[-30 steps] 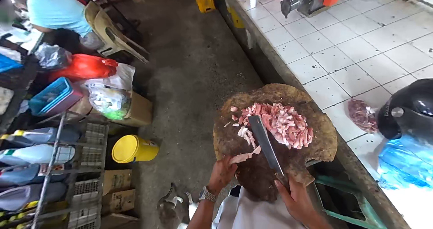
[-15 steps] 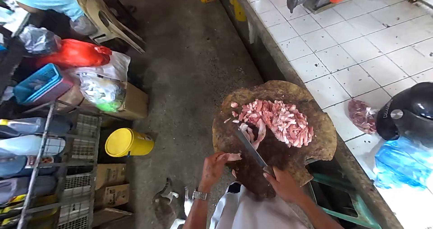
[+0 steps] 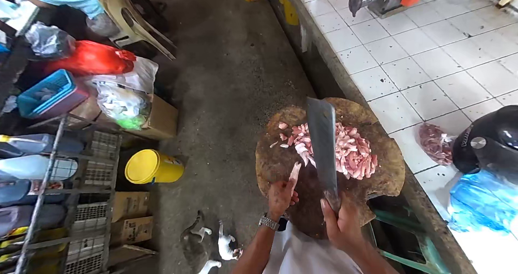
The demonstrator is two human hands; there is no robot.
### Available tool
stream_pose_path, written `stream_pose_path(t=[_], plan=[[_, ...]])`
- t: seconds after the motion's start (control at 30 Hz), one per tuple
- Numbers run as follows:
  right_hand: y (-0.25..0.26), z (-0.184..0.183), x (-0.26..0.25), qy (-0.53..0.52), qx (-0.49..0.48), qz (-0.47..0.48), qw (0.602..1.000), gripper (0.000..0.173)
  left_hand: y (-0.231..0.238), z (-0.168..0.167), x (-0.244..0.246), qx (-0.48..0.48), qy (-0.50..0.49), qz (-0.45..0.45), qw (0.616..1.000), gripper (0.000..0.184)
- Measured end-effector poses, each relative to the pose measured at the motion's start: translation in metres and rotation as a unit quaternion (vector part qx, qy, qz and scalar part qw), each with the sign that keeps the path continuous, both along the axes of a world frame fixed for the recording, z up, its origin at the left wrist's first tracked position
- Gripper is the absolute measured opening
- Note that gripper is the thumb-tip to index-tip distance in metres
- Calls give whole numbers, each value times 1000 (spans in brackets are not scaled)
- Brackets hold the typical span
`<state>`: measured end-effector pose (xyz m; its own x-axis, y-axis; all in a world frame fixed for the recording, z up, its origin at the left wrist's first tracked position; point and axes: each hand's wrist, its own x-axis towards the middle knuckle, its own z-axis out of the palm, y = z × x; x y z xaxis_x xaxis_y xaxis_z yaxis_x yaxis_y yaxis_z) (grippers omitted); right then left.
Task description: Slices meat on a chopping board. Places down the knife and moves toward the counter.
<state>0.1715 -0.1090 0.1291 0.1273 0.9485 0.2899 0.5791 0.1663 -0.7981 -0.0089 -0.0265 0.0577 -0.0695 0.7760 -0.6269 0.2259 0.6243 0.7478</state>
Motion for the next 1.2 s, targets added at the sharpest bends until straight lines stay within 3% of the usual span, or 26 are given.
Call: stream_pose_path(t=[0.07, 0.1, 0.17, 0.2, 0.27, 0.37, 0.43, 0.5, 0.57, 0.6, 0.63, 0.73, 0.83, 0.93, 1.03, 1.07, 1.1, 1.17, 1.2], plan=[[-14, -21, 5, -62, -47, 17, 997, 46, 5, -1, -1, -1, 18, -11, 1000, 37], [-19, -32, 9, -112, -158, 37, 980, 49, 7, -1, -2, -5, 32, -22, 999, 36], [-5, -40, 19, -142, -440, 83, 883, 57, 9, -1, -3, -12, 61, -45, 997, 37], [2, -40, 22, -133, -483, 73, 862, 57, 10, 0, -3, -12, 68, -52, 996, 38], [10, -25, 21, -95, -455, 33, 885, 56, 11, 1, -4, -12, 67, -51, 996, 37], [0, -10, 13, -52, -218, -24, 974, 51, 4, 2, -1, -10, 48, -36, 998, 39], [-9, -16, 8, -30, -101, -16, 994, 47, -2, 3, 2, -4, 35, -23, 999, 39], [-20, -33, 10, -78, -171, 30, 982, 51, -6, 2, 1, 4, 29, -15, 999, 35], [-11, -36, 20, -141, -429, 108, 886, 58, -6, 3, 1, 2, 42, -21, 999, 33], [-3, -41, 24, -140, -491, 111, 853, 59, -6, 3, 1, 2, 46, -20, 999, 33], [4, -42, 28, -131, -509, 96, 846, 59, -2, 4, 2, 4, 40, -13, 999, 32], [24, -35, 36, -89, -478, 41, 873, 56, 8, 2, 11, 19, -29, 29, 999, 31], [33, -22, 32, -76, -389, 24, 918, 55, 18, -2, 24, 24, -61, 50, 997, 40], [16, -7, 17, -61, -180, -25, 981, 52, 14, 2, 27, 46, -24, 41, 998, 35], [-6, -11, 7, -42, -41, -18, 998, 43, 8, -1, 23, 50, 3, 38, 998, 30], [-12, -21, 9, -71, -62, -1, 996, 43, 9, -4, 22, 48, 14, 34, 998, 29], [-15, -31, 13, -118, -144, 27, 982, 46, 12, -5, 21, 41, 28, 23, 998, 29], [4, -34, 25, -150, -435, 98, 882, 54, 18, -4, 19, 23, 56, -7, 998, 31], [14, -37, 29, -125, -495, 95, 855, 55, 18, -4, 17, 16, 62, -16, 998, 32]])
